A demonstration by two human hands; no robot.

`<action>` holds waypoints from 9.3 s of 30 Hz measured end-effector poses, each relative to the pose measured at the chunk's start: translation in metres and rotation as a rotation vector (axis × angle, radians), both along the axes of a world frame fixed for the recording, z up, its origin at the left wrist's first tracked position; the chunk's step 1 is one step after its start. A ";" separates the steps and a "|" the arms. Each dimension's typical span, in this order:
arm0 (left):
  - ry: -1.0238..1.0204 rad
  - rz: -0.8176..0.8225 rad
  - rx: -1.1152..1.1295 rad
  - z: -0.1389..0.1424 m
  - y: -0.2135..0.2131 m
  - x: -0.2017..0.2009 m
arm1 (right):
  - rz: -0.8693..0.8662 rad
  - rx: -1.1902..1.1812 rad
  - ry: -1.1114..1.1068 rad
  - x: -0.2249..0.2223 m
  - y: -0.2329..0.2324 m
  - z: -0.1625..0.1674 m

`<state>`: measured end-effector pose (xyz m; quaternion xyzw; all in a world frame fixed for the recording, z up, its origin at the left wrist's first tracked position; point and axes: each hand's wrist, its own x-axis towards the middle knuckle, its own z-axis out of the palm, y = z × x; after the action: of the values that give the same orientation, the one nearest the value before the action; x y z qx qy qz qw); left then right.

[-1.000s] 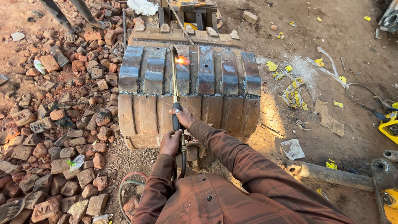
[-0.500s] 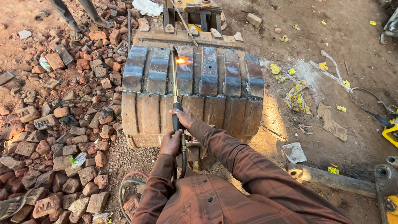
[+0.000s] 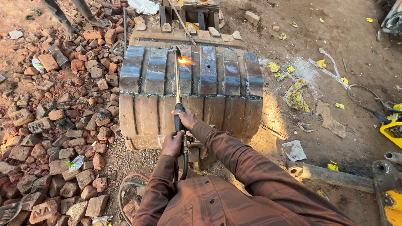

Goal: The person uses a handheld blowtorch to apply a flame to the surface of a large, heavy metal component, likely a bulldozer track shoe. The person holds the torch steady and directs the flame onto the metal, which is positioned on the ground in an outdoor work area.

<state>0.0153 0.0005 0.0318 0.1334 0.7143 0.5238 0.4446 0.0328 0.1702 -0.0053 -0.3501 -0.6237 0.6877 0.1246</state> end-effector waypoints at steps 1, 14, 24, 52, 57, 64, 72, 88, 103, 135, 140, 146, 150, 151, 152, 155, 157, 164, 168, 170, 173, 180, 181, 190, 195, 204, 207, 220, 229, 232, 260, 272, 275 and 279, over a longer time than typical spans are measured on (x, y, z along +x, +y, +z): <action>-0.002 -0.003 -0.004 -0.001 0.000 0.000 | -0.005 0.008 -0.024 0.001 0.000 0.001; -0.062 -0.030 -0.022 0.010 0.002 0.006 | -0.044 0.020 -0.128 0.012 -0.002 0.012; -0.074 -0.034 0.000 0.009 0.007 0.009 | -0.043 0.004 -0.094 0.015 0.002 0.015; -0.058 -0.112 -0.005 0.004 0.012 0.007 | -0.100 0.075 -0.127 0.025 -0.001 0.031; -0.051 -0.074 0.042 0.005 0.008 0.007 | -0.090 0.109 -0.089 0.021 0.001 0.022; -0.027 -0.038 0.057 0.008 0.003 0.007 | -0.078 0.000 -0.036 0.016 -0.001 0.020; -0.025 -0.016 0.056 0.008 0.001 0.003 | -0.054 -0.015 -0.033 0.010 -0.007 0.026; 0.011 0.022 0.053 -0.004 -0.001 -0.008 | -0.027 0.035 -0.090 -0.004 -0.014 0.032; 0.040 0.042 0.029 -0.014 -0.006 -0.015 | 0.007 0.098 -0.066 -0.019 -0.014 0.014; 0.003 -0.040 0.022 -0.004 0.001 -0.002 | -0.060 0.081 -0.080 0.003 0.000 0.005; -0.028 -0.043 0.043 0.003 0.003 0.003 | -0.063 0.100 -0.047 0.008 0.005 0.000; -0.021 -0.051 0.028 0.002 0.006 0.006 | -0.070 0.058 -0.052 0.013 0.007 0.002; 0.024 -0.071 0.060 -0.002 0.008 0.006 | -0.102 0.010 -0.051 0.017 0.006 0.004; 0.012 -0.069 0.055 -0.002 0.009 0.006 | -0.099 0.027 -0.041 0.017 0.006 0.004; -0.001 -0.068 0.049 -0.003 0.009 0.006 | -0.097 0.043 -0.031 0.018 0.006 0.004; 0.000 -0.078 0.040 -0.004 0.010 0.007 | -0.087 0.066 -0.022 0.020 0.007 0.003; 0.002 -0.084 0.027 -0.005 0.011 0.009 | -0.095 0.101 -0.037 0.022 0.008 0.001; -0.024 -0.093 -0.011 -0.005 0.013 0.012 | -0.107 0.039 -0.099 0.027 0.006 0.009; -0.030 -0.101 -0.023 -0.004 0.014 0.013 | -0.103 0.043 -0.150 0.028 0.004 0.020; -0.037 -0.078 -0.025 -0.004 0.014 0.014 | -0.097 0.043 -0.137 0.030 0.002 0.022; -0.047 -0.065 -0.031 -0.003 0.013 0.015 | -0.093 0.052 -0.137 0.031 0.001 0.021; -0.045 -0.047 0.012 0.001 0.010 0.013 | -0.099 0.049 -0.053 0.023 0.005 0.012; -0.043 -0.041 0.029 0.000 0.010 0.012 | -0.092 0.044 -0.058 0.021 0.005 0.011; -0.064 -0.005 0.114 -0.002 0.007 0.010 | -0.059 0.055 -0.023 0.012 0.005 0.003; -0.024 0.000 -0.001 0.006 0.003 0.007 | -0.033 0.030 -0.081 0.009 0.001 0.012; -0.045 0.023 0.001 0.012 -0.001 0.004 | 0.013 0.041 -0.055 0.002 -0.006 0.023; -0.049 0.035 0.026 0.009 -0.002 0.003 | 0.018 0.040 -0.097 0.000 -0.007 0.023; 0.012 0.037 0.054 -0.004 -0.002 -0.001 | 0.022 0.061 -0.103 -0.004 -0.009 0.021; 0.003 0.047 0.004 0.001 -0.003 -0.003 | 0.033 0.065 -0.119 -0.009 -0.005 0.015; 0.013 0.060 -0.004 0.002 -0.004 -0.004 | 0.032 0.080 -0.116 -0.012 -0.005 0.013; -0.019 0.056 -0.006 0.005 -0.006 0.000 | 0.007 0.075 -0.092 -0.009 -0.006 0.008; -0.014 0.033 -0.007 0.005 -0.006 0.004 | 0.029 0.022 -0.015 -0.004 -0.002 0.001; -0.009 0.021 0.011 0.004 -0.003 0.005 | 0.023 0.016 -0.015 -0.003 0.001 0.000; -0.014 0.018 0.034 0.002 -0.002 0.007 | 0.004 0.034 -0.060 0.002 0.002 0.000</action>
<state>0.0222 -0.0015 0.0336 0.1309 0.7033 0.5408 0.4426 0.0349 0.1718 -0.0055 -0.3672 -0.6397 0.6662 0.1103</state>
